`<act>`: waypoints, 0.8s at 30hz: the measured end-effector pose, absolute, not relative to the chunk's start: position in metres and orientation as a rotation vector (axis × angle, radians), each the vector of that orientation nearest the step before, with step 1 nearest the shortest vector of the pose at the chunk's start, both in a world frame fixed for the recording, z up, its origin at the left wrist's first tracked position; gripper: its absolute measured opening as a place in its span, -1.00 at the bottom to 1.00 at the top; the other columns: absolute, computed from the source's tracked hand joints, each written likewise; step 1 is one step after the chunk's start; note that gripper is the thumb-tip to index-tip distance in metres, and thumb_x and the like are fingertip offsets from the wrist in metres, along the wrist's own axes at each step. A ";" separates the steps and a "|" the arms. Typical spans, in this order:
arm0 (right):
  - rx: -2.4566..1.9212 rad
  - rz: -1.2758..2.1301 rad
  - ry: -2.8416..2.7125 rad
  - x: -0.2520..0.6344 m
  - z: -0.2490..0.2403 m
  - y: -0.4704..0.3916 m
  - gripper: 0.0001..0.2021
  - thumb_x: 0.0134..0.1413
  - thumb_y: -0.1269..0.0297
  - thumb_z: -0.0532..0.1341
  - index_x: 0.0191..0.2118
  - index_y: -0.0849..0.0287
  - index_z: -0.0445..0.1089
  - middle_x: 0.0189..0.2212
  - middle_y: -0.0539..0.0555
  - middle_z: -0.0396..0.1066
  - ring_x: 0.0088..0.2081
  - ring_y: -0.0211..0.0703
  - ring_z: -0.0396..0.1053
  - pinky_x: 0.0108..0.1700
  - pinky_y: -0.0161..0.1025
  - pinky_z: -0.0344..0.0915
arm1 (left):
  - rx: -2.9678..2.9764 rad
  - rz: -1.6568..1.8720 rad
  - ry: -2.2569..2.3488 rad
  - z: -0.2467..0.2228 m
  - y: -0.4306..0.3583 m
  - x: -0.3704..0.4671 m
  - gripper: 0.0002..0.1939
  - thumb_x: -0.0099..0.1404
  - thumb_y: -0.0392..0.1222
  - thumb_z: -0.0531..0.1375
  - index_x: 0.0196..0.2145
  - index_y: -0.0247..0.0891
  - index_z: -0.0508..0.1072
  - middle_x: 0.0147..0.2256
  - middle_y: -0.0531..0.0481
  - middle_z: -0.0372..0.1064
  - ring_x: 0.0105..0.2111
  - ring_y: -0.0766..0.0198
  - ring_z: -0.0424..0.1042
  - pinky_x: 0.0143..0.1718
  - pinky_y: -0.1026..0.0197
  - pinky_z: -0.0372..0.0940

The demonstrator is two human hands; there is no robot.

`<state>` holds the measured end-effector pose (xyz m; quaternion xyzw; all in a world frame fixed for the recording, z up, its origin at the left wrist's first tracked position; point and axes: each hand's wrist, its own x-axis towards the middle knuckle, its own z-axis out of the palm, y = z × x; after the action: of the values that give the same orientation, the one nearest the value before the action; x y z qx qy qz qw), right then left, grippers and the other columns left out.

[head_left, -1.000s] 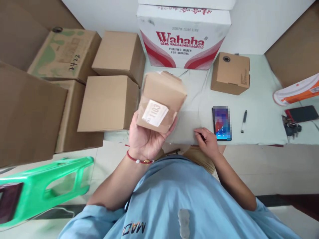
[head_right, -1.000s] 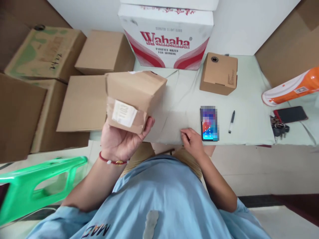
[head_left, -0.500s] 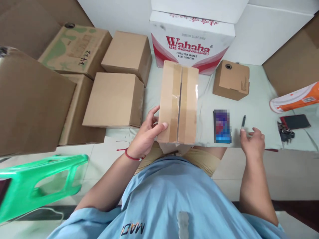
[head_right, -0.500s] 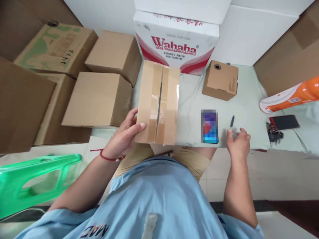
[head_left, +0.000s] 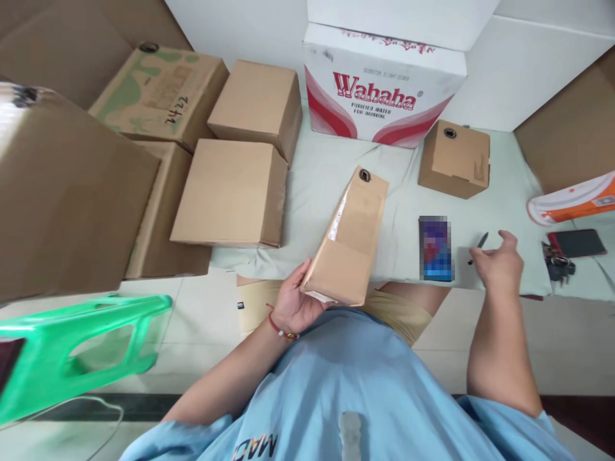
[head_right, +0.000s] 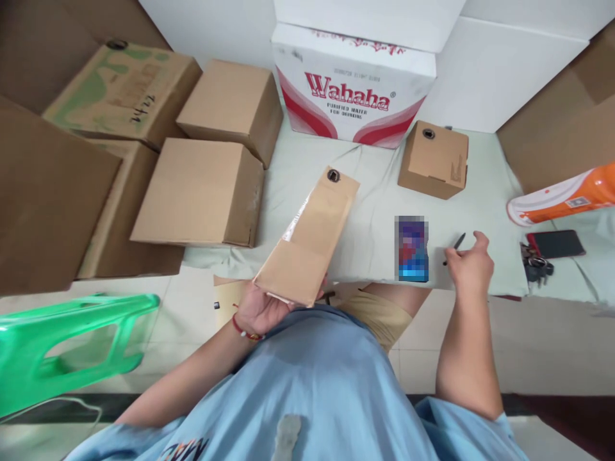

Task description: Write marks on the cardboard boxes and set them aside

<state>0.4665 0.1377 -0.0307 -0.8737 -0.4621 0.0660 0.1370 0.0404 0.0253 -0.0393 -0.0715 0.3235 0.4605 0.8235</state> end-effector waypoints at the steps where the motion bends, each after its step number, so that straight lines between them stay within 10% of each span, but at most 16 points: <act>1: -2.385 0.312 -1.244 0.465 -0.026 0.133 -0.29 0.02 0.26 0.34 0.34 0.15 0.34 -0.39 0.16 0.55 -0.41 0.03 0.45 -0.31 -0.05 0.39 | -0.135 0.970 0.689 -0.041 0.025 0.042 -0.47 0.51 0.03 0.25 0.27 -0.35 0.51 0.13 -0.30 0.63 0.14 -0.19 0.63 0.11 -0.20 0.58; 5: -1.467 0.938 -0.749 0.444 -0.003 0.114 -0.58 -0.16 0.15 0.27 -0.09 0.07 0.50 -0.54 -0.08 0.24 -0.60 -0.29 -0.03 -0.56 -0.31 -0.11 | -0.095 1.032 0.754 -0.055 0.026 0.048 -0.51 0.54 -0.08 0.22 0.34 -0.26 0.46 0.11 -0.25 0.65 0.08 -0.10 0.66 0.03 -0.08 0.61; 11: -0.930 1.077 -0.684 0.379 0.015 0.127 -0.69 -0.14 0.26 0.36 -0.16 0.02 0.50 -0.38 -0.05 0.23 -0.50 -0.28 0.05 -0.55 -0.33 0.07 | 0.030 1.064 0.891 -0.066 0.028 0.065 -0.75 0.42 -0.18 0.40 0.01 -0.25 0.57 -0.11 -0.06 0.66 -0.14 0.20 0.65 -0.07 0.22 0.57; 16: -0.867 1.188 -0.736 0.317 0.015 0.149 -0.56 0.07 0.07 0.53 -0.35 0.04 0.22 -0.57 -0.22 0.01 -0.60 -0.37 -0.08 -0.61 -0.42 -0.07 | 0.224 0.981 1.054 -0.060 0.023 0.071 -0.54 0.25 0.01 0.54 -0.05 -0.18 0.48 -0.23 0.02 0.56 -0.29 0.21 0.57 -0.20 0.15 0.56; 24: -0.946 1.312 -1.010 0.242 0.020 0.162 -0.52 0.24 -0.27 0.35 -0.05 0.03 0.40 -0.36 -0.05 0.54 -0.56 -0.35 0.23 -0.58 -0.35 0.13 | 0.641 0.954 1.411 -0.033 0.020 0.049 -0.78 0.17 -0.12 0.56 -0.29 -0.18 0.65 -0.25 -0.08 0.43 -0.19 0.07 0.43 0.03 0.07 0.48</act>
<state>0.2417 0.1617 0.0198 -0.4043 -0.4320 0.5612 0.5788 0.0492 0.0195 -0.0334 0.2781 0.6121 0.4140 0.6137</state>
